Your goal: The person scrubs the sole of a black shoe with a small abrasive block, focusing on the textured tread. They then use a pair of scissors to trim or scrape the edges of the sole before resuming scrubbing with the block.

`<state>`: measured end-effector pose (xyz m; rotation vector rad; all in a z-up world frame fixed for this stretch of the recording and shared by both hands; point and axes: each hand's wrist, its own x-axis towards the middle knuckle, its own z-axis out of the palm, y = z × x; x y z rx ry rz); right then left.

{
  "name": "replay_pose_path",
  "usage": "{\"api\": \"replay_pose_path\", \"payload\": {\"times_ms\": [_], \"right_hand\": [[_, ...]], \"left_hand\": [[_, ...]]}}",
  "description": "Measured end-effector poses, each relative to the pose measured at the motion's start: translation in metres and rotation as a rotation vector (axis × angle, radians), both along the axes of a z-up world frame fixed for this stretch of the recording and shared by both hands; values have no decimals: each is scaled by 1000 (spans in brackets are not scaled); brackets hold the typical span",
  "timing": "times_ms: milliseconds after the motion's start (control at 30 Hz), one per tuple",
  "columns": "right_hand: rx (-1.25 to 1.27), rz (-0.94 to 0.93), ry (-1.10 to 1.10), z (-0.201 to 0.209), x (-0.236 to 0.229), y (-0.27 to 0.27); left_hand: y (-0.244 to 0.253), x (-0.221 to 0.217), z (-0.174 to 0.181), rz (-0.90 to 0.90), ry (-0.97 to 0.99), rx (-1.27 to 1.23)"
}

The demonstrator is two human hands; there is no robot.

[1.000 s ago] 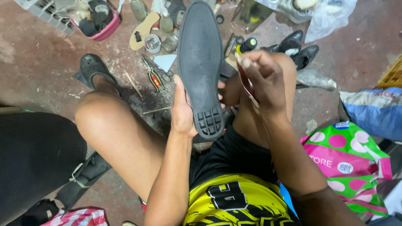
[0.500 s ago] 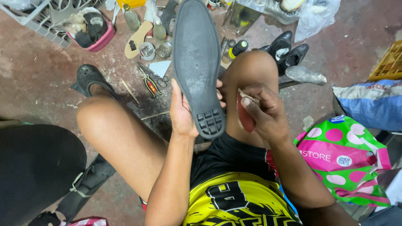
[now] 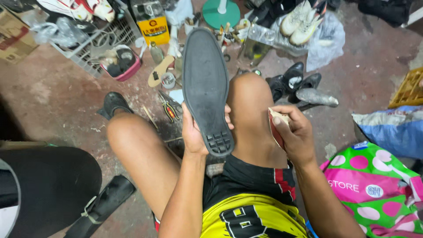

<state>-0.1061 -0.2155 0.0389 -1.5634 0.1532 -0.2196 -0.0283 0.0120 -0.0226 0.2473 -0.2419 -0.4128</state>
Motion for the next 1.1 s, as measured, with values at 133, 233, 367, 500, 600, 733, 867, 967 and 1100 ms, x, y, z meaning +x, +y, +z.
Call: {"api": "replay_pose_path", "payload": {"times_ms": [133, 233, 367, 500, 600, 733, 867, 967, 1100], "right_hand": [[-108, -19, 81, -4, 6, 8], [-399, 26, -112, -12, 15, 19], [-167, 43, 6, -19, 29, 20], [-167, 11, 139, -28, 22, 29], [-310, 84, -46, -32, 26, 25], [-263, 87, -100, -40, 22, 24], [-456, 39, -168, -39, 27, 20], [-378, 31, -53, -39, 24, 21], [-287, 71, -83, -36, 27, 20]], "left_hand": [[4, 1, 0, 0, -2, 13], [8, -4, -2, 16, -1, 44], [6, -5, -1, -5, 6, 61], [2, -7, 12, -8, 53, 99], [1, -6, 21, -45, 97, 92], [2, -12, 18, -21, 48, 128], [-1, -6, 15, -17, 23, 114], [0, -16, 13, -9, 66, 141], [-2, -22, 20, -6, 96, 91]]}}
